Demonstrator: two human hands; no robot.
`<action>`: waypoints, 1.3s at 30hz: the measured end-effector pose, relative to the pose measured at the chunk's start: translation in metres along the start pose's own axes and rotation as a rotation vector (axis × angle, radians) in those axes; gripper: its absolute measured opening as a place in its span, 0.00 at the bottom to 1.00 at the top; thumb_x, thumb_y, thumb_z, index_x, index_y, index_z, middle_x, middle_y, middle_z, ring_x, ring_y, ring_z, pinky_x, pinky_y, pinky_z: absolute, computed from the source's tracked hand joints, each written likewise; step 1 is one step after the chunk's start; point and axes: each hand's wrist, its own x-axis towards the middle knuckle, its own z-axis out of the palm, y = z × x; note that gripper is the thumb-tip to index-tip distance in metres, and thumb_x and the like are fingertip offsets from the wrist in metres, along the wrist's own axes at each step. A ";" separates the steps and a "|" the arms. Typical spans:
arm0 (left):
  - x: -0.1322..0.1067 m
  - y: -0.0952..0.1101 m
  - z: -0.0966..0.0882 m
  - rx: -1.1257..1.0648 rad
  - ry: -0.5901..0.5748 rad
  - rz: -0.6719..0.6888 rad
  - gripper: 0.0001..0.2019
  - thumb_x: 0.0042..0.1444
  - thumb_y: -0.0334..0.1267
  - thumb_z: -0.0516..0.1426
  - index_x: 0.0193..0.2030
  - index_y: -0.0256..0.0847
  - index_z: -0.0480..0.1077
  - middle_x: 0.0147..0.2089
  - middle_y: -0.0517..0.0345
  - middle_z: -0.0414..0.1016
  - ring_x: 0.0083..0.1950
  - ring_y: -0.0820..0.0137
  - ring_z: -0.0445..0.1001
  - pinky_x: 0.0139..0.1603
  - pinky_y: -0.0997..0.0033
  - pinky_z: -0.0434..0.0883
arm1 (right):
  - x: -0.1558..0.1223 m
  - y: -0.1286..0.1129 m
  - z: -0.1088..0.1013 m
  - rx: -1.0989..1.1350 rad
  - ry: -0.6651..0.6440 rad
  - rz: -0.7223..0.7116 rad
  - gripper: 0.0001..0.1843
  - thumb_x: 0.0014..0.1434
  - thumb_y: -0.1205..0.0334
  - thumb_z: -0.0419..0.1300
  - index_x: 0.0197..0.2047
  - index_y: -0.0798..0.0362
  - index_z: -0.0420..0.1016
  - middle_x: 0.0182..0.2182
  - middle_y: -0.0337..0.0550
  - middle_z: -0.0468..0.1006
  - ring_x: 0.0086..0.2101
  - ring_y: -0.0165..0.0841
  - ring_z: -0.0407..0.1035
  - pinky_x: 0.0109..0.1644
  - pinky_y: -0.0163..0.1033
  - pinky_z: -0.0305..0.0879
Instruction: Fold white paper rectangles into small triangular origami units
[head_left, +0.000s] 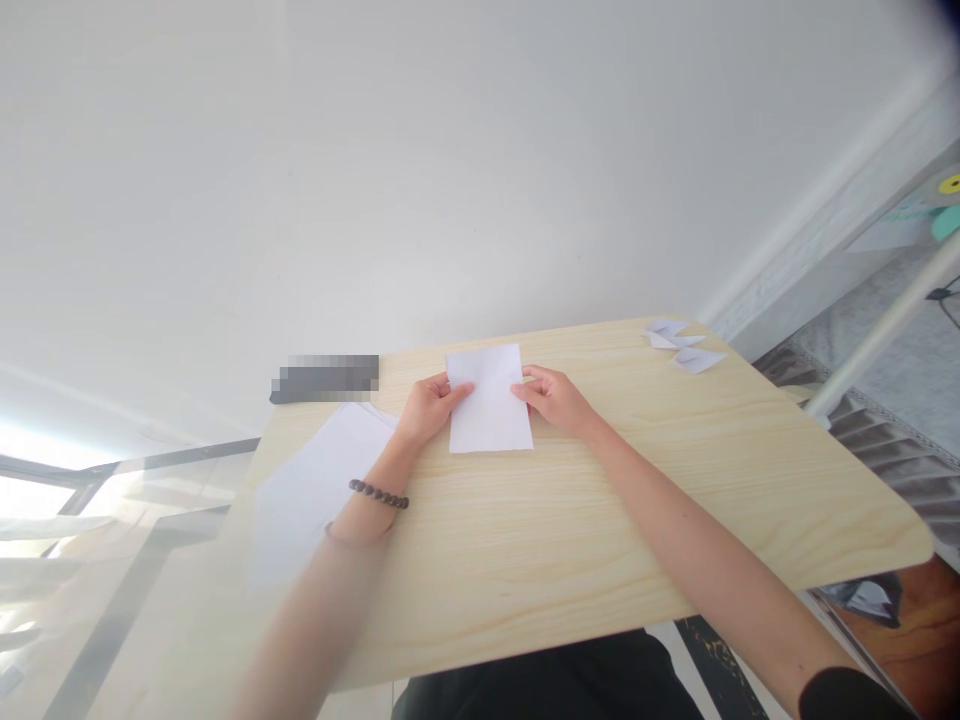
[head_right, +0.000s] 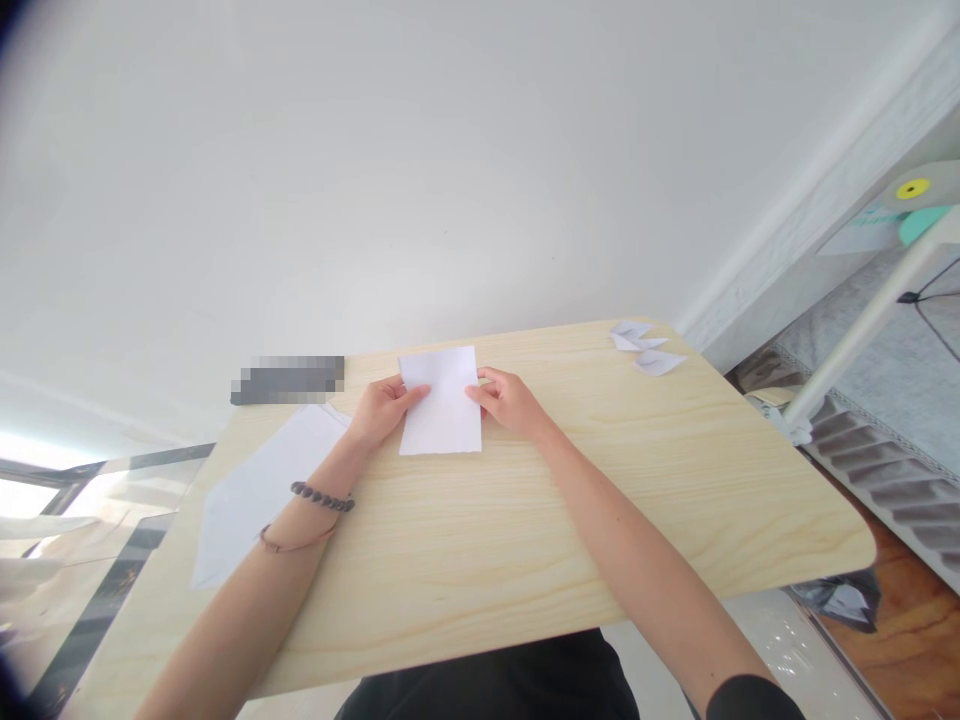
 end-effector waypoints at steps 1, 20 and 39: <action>-0.001 0.002 0.000 0.009 -0.014 -0.001 0.21 0.48 0.49 0.59 0.44 0.34 0.71 0.44 0.47 0.76 0.43 0.61 0.74 0.42 0.63 0.71 | 0.000 0.001 -0.001 0.007 0.005 -0.007 0.17 0.54 0.53 0.55 0.44 0.53 0.67 0.27 0.40 0.76 0.28 0.31 0.69 0.34 0.37 0.64; 0.005 0.008 -0.011 -0.166 -0.140 -0.186 0.37 0.50 0.66 0.42 0.45 0.32 0.69 0.31 0.46 0.76 0.30 0.62 0.75 0.27 0.66 0.70 | 0.003 0.008 0.002 -0.260 0.140 -0.349 0.14 0.55 0.66 0.51 0.40 0.48 0.76 0.38 0.41 0.77 0.38 0.31 0.69 0.39 0.36 0.64; -0.009 0.025 0.000 0.257 -0.286 -0.055 0.22 0.48 0.53 0.57 0.42 0.38 0.73 0.38 0.52 0.76 0.37 0.64 0.72 0.36 0.69 0.66 | -0.002 0.002 0.010 -0.223 0.331 -0.385 0.14 0.53 0.65 0.53 0.40 0.48 0.77 0.38 0.41 0.78 0.37 0.33 0.70 0.36 0.37 0.65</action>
